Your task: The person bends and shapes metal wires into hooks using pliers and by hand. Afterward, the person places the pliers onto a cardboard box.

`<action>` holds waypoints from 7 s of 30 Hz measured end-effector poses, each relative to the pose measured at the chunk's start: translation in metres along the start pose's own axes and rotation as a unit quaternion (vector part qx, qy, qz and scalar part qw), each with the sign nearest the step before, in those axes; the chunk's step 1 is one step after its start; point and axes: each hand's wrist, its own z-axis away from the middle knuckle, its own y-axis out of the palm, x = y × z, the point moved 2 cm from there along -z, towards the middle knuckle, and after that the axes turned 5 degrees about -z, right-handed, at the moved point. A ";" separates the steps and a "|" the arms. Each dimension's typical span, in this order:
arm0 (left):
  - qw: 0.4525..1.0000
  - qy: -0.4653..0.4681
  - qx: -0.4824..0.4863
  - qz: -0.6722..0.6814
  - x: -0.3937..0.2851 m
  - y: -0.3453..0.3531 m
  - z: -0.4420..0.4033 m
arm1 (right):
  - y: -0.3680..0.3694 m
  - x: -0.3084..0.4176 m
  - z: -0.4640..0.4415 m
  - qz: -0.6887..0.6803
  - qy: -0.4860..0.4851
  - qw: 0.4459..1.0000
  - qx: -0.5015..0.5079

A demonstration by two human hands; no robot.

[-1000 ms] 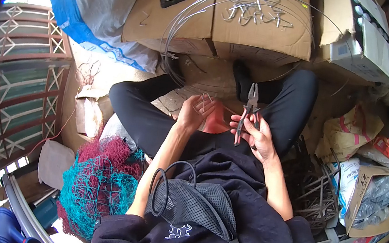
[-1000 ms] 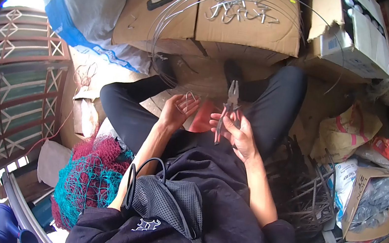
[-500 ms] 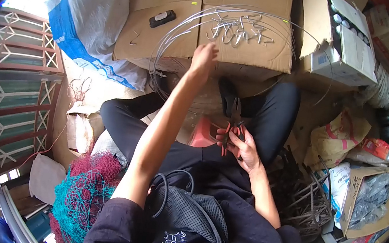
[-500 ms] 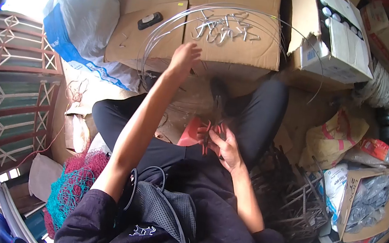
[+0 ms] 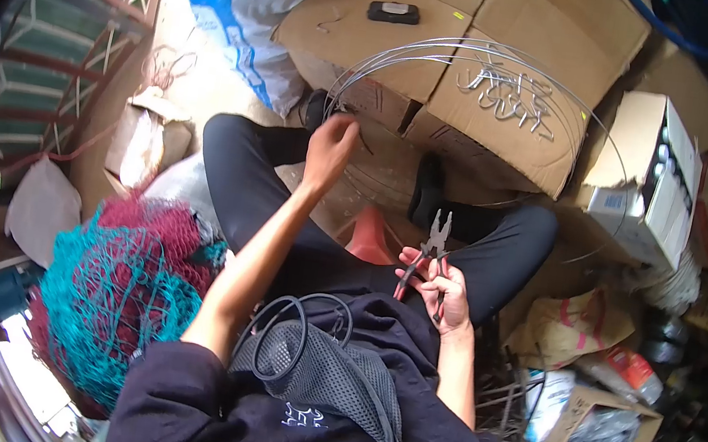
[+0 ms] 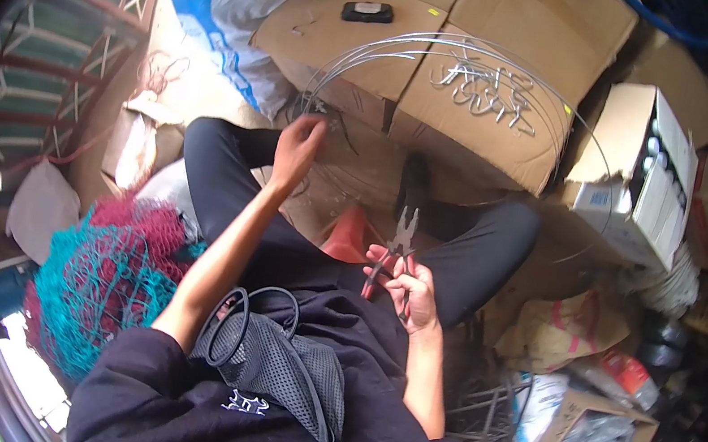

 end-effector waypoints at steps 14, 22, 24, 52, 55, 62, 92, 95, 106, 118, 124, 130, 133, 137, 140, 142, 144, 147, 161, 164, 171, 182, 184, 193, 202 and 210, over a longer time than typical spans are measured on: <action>0.979 0.131 -0.081 -0.133 -0.034 0.019 -0.049 | 0.035 -0.021 0.037 0.216 0.035 0.975 -0.038; 0.970 -0.079 0.129 0.190 -0.039 0.028 -0.044 | 0.052 -0.027 0.025 0.214 0.014 0.974 -0.076; 0.792 -0.244 0.227 0.511 -0.065 0.035 -0.047 | 0.049 -0.028 0.026 0.205 0.011 0.975 -0.081; 0.914 -0.236 0.035 0.329 -0.122 -0.091 0.104 | 0.107 -0.010 -0.065 0.343 0.083 0.933 0.072; 0.943 -0.172 0.025 0.285 -0.126 -0.079 0.097 | 0.113 -0.009 -0.073 0.364 0.086 0.925 0.068; 0.972 -0.020 0.147 0.182 -0.119 -0.063 0.063 | 0.083 -0.022 -0.074 0.405 -0.012 0.914 0.014; 0.993 0.071 0.081 -0.039 -0.155 0.010 0.073 | 0.100 -0.040 -0.124 -0.053 0.150 0.946 0.281; 0.993 0.072 0.077 -0.046 -0.154 0.011 0.073 | 0.095 -0.042 -0.124 -0.060 0.153 0.946 0.279; 0.993 0.064 0.092 -0.044 -0.153 0.009 0.071 | 0.118 -0.039 -0.137 -0.036 0.122 0.969 0.213; 0.993 0.088 0.073 -0.026 -0.154 0.012 0.078 | 0.112 -0.024 -0.147 -0.020 0.104 0.962 0.251; 0.993 0.064 0.096 -0.027 -0.154 0.012 0.078 | 0.109 -0.036 -0.158 -0.095 0.121 0.947 0.283; 0.993 0.063 0.099 -0.031 -0.151 0.012 0.077 | 0.096 -0.036 -0.174 -0.172 0.160 0.925 0.299; 0.992 0.071 0.096 -0.032 -0.152 0.013 0.077 | 0.075 -0.046 -0.192 -0.262 0.196 0.884 0.334; 0.989 0.102 0.106 0.012 -0.148 0.012 0.072 | 0.081 -0.043 -0.196 -0.248 0.226 0.876 0.346; 0.980 0.050 0.095 0.168 -0.150 -0.003 0.073 | 0.074 -0.046 -0.201 -0.084 0.091 0.951 0.283; 0.968 0.022 0.032 0.248 -0.131 -0.018 0.072 | 0.094 -0.036 -0.187 -0.035 0.086 0.983 0.160; 0.951 -0.070 -0.094 0.286 -0.106 -0.029 0.072 | 0.102 -0.033 -0.188 -0.023 0.093 0.984 0.152; 0.959 -0.054 -0.164 0.226 -0.086 -0.025 0.069 | 0.097 -0.040 -0.199 0.058 0.075 0.983 0.157; 0.929 -0.142 0.134 0.314 -0.045 -0.008 0.046 | 0.083 -0.024 -0.213 0.159 0.013 0.976 0.146; 0.921 -0.150 0.199 0.299 -0.039 -0.009 0.041 | 0.070 -0.021 -0.222 0.293 -0.065 0.946 0.119; 0.915 -0.103 0.187 0.342 -0.054 0.001 0.045 | 0.069 0.010 -0.212 0.500 -0.125 0.856 0.032; 0.838 -0.190 0.190 0.475 -0.046 -0.010 0.027 | 0.127 0.073 -0.237 0.300 -0.276 0.911 -0.068; 0.823 -0.197 0.191 0.498 -0.047 -0.013 0.022 | 0.137 0.092 -0.241 0.270 -0.281 0.920 -0.042; 0.805 -0.183 0.196 0.529 -0.035 -0.017 0.009 | 0.129 0.090 -0.223 0.323 -0.313 0.888 -0.094; 0.812 -0.213 0.226 0.494 -0.040 -0.014 0.015 | 0.132 0.085 -0.208 0.317 -0.348 0.876 -0.106; 0.820 -0.213 0.236 0.475 -0.034 -0.016 0.013 | 0.140 0.085 -0.205 0.355 -0.358 0.858 -0.103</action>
